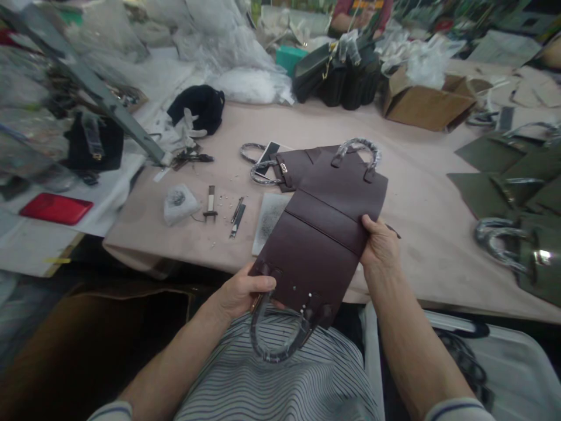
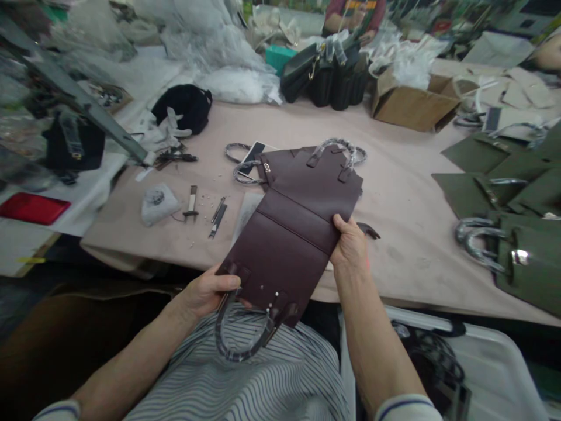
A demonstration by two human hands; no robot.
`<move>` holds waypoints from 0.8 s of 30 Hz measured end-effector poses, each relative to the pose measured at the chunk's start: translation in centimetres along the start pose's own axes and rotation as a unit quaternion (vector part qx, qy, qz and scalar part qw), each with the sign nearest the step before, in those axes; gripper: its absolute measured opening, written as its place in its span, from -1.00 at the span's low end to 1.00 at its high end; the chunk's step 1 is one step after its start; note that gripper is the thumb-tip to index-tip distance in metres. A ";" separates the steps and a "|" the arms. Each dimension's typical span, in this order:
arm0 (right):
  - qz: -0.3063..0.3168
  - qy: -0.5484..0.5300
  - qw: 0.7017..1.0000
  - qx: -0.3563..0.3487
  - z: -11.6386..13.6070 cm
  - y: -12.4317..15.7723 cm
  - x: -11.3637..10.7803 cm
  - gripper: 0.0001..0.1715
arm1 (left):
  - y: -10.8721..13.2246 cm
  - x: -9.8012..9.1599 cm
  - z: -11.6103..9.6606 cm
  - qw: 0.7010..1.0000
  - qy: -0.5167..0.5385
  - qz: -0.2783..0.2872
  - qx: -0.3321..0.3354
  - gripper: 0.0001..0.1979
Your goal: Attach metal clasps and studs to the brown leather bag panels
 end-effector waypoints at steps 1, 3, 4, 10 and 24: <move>0.005 0.002 1.000 0.005 0.5 0.0 0.4 -0.60 | 0.1 0.4 -0.3 1.000 -0.026 -0.013 0.011 -0.50; 0.024 -0.010 1.000 -0.009 1.7 0.0 1.0 -0.59 | 0.6 1.4 -1.2 0.987 -0.143 -0.045 0.057 -0.62; 0.038 -0.026 0.998 -0.032 2.3 -0.1 1.1 -0.60 | 1.0 2.1 -1.7 0.967 -0.227 -0.060 0.099 -0.70; 0.038 -0.111 0.986 -0.120 3.8 -3.3 -1.4 -0.82 | 3.8 7.8 -2.5 0.601 -0.632 -0.035 0.488 -0.61; -0.024 -0.267 0.936 -0.227 3.7 -6.1 -3.7 -0.45 | 3.6 7.2 2.2 0.405 -0.697 -0.007 0.592 -0.63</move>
Point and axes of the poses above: each hand's wrist, its own y-axis away from the middle knuckle, its own x-axis out of the palm, z = x × y, the point moved 2 cm from there along -y, towards the middle knuckle, and after that the axes turned 4 degrees about -z, right-handed, at the moved point
